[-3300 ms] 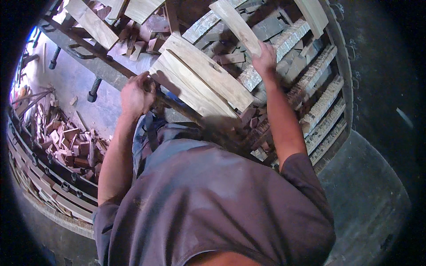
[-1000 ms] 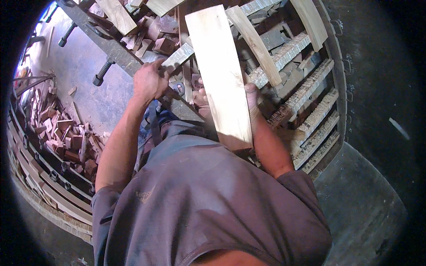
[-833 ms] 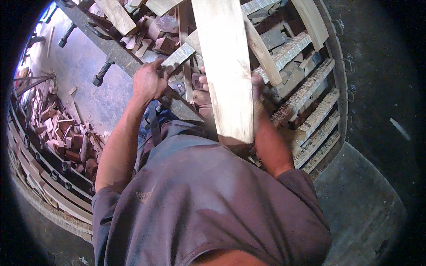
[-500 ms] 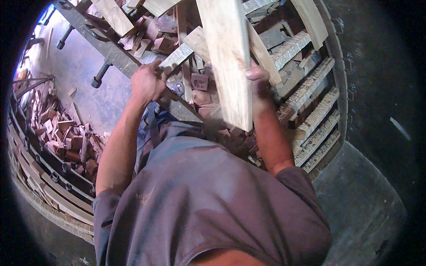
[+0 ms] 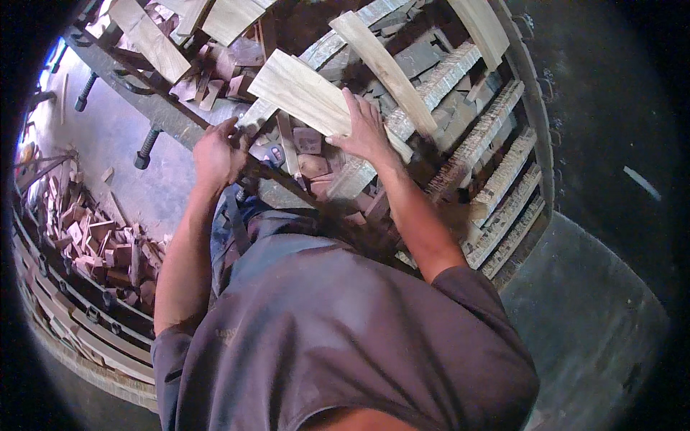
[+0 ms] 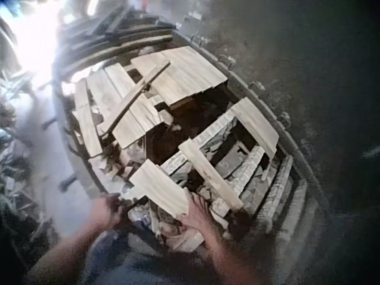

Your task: The person picks up wooden planks from a pile and stacks them on a workbench. They repeatedly lift, align, and place the planks into a growing stack, occasionally moving to different areas to gather more pieces.

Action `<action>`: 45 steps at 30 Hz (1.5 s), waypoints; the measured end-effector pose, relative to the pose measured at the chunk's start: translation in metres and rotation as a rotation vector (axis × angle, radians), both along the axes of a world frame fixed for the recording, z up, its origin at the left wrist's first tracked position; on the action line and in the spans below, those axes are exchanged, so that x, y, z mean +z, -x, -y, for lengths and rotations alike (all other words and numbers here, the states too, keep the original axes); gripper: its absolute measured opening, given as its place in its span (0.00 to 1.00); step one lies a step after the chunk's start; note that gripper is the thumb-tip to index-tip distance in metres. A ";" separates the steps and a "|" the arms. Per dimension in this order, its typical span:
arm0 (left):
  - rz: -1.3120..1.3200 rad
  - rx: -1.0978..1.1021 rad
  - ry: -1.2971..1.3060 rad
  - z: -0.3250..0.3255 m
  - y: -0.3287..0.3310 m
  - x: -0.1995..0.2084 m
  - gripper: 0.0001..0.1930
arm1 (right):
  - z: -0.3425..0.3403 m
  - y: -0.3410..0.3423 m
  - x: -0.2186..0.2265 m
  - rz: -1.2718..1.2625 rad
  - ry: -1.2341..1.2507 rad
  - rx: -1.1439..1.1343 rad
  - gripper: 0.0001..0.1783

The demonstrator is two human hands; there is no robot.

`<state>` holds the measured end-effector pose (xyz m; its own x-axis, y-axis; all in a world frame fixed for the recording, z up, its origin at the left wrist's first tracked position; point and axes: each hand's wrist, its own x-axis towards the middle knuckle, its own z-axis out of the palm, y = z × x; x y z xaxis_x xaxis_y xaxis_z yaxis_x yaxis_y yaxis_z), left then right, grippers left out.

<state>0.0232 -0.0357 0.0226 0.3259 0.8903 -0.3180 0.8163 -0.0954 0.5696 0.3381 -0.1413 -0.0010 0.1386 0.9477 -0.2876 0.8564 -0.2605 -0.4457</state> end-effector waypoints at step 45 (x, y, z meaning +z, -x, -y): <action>-0.161 -0.662 -0.379 -0.055 -0.190 -0.066 0.32 | -0.169 -0.408 -0.085 0.534 -0.473 -0.099 0.32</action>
<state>0.2133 0.0189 -0.0434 0.8030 0.5838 -0.1193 0.5914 -0.7560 0.2805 0.7458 0.0280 -0.0856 0.2378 0.9296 0.2816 0.9712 -0.2313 -0.0567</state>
